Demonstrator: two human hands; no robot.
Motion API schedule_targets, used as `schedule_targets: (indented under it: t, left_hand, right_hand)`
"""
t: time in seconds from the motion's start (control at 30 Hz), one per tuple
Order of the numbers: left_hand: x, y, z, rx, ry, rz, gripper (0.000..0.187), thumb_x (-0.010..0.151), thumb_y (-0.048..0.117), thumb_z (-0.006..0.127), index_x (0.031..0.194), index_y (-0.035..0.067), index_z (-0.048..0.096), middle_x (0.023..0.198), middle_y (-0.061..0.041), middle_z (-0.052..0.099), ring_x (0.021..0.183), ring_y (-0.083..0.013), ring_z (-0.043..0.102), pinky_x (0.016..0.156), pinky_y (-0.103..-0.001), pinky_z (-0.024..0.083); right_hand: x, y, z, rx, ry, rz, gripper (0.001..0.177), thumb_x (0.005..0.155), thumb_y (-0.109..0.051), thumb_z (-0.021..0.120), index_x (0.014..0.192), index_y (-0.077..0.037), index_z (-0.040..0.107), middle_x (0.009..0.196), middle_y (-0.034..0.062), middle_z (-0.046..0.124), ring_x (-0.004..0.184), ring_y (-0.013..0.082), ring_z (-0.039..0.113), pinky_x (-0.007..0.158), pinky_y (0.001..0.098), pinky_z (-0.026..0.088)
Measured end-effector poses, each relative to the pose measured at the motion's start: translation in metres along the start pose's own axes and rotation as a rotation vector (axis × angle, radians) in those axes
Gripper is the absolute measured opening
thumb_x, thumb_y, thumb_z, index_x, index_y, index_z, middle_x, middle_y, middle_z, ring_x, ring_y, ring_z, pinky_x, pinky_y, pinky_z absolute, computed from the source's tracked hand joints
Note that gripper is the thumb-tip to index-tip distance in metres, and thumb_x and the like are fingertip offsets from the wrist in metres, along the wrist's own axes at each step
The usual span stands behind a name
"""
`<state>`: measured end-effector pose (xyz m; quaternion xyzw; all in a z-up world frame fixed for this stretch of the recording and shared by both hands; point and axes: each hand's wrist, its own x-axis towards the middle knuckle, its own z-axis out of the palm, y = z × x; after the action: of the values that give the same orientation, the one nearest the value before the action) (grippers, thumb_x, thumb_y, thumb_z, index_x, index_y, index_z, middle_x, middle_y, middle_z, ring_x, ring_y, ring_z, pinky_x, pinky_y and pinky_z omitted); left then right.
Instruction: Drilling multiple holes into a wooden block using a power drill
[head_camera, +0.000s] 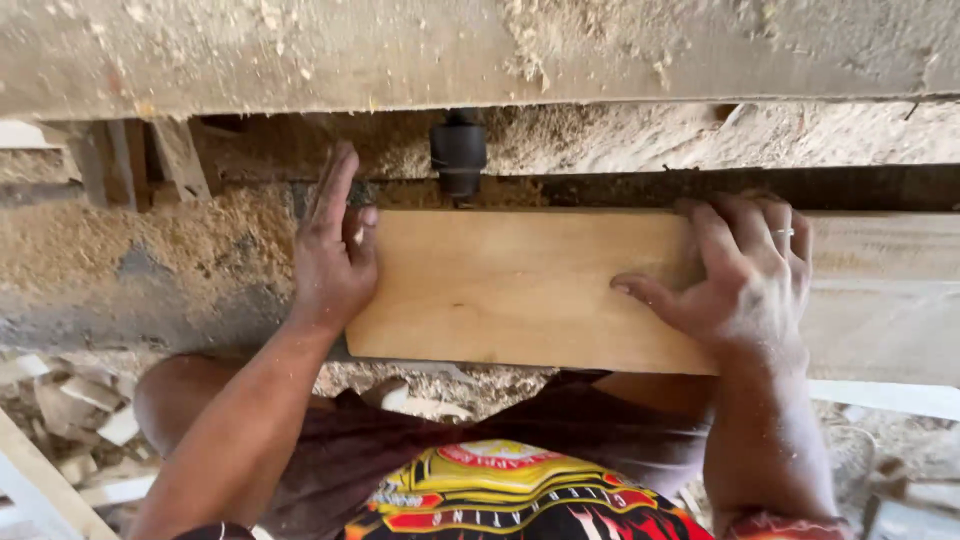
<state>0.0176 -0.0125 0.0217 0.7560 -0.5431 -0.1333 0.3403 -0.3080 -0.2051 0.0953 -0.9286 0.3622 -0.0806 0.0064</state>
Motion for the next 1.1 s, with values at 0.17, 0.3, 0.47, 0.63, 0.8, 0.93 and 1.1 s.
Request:
schedule_targets:
  t: [0.17,0.3,0.47,0.63,0.8,0.93,1.1]
  left_hand:
    - [-0.026,0.013,0.002,-0.084,0.016,-0.165,0.052,0.105,0.009,0.051,0.155,-0.002,0.039,0.163,-0.027,0.039,0.153,-0.0418,0.041,0.124,-0.047,0.04]
    - [-0.01,0.006,0.01,-0.028,-0.009,-0.095,0.055,0.111,0.026,0.041,0.158,-0.001,0.032,0.164,-0.025,0.036,0.155,-0.0416,0.039,0.127,-0.051,0.04]
    - [-0.03,0.014,0.014,-0.072,0.069,-0.027,0.057,0.118,0.035,0.034,0.165,0.008,0.019,0.171,-0.02,0.028,0.159,-0.0409,0.039,0.133,-0.05,0.042]
    - [0.014,-0.009,0.007,-0.054,-0.003,-0.002,0.06,0.117,0.018,0.051,0.166,0.009,0.018,0.171,-0.018,0.029,0.162,-0.0384,0.033,0.135,-0.052,0.037]
    - [-0.022,0.009,0.013,-0.066,-0.025,-0.112,0.064,0.114,0.043,0.032,0.164,0.005,0.015,0.17,-0.022,0.026,0.159,-0.0403,0.034,0.128,-0.053,0.039]
    - [-0.002,-0.007,0.018,0.007,0.049,-0.001,0.062,0.12,0.043,0.031,0.166,0.007,0.011,0.174,-0.019,0.023,0.163,-0.0358,0.031,0.134,-0.048,0.045]
    - [-0.018,0.015,0.007,-0.013,0.082,-0.009,0.058,0.116,0.028,0.047,0.163,0.006,0.021,0.166,-0.022,0.039,0.148,-0.0378,0.055,0.114,-0.044,0.055]
  right_hand:
    - [-0.015,0.0,-0.004,0.111,-0.048,0.051,0.082,0.054,-0.058,0.094,0.111,0.0,0.08,0.115,0.0138,0.073,0.11,0.0325,0.06,0.109,0.046,0.039]
    - [-0.012,0.008,0.001,0.02,-0.081,0.05,0.086,0.067,-0.072,0.089,0.111,0.001,0.079,0.119,0.0194,0.072,0.114,0.0331,0.059,0.107,0.0475,0.041]
    - [-0.025,0.005,-0.003,0.053,-0.051,0.046,0.079,0.066,-0.064,0.092,0.113,-0.002,0.081,0.112,0.0148,0.072,0.109,0.0304,0.059,0.107,0.0441,0.039]
    - [0.0,0.013,0.006,0.051,-0.009,0.048,0.092,0.069,-0.07,0.096,0.114,0.008,0.081,0.116,0.0233,0.07,0.112,0.0378,0.056,0.108,0.0493,0.042]
    - [-0.033,0.0,-0.003,0.034,-0.04,0.092,0.085,0.063,-0.069,0.091,0.107,0.002,0.079,0.114,0.0178,0.072,0.109,0.0329,0.059,0.106,0.0458,0.042]
    - [-0.019,0.005,-0.005,0.013,-0.049,0.054,0.085,0.066,-0.071,0.089,0.11,0.002,0.08,0.115,0.0176,0.071,0.113,0.0326,0.058,0.108,0.046,0.043]
    - [-0.035,0.006,-0.007,0.033,-0.062,0.043,0.084,0.071,-0.067,0.089,0.117,0.003,0.08,0.118,0.0199,0.069,0.115,0.0354,0.058,0.109,0.0475,0.042]
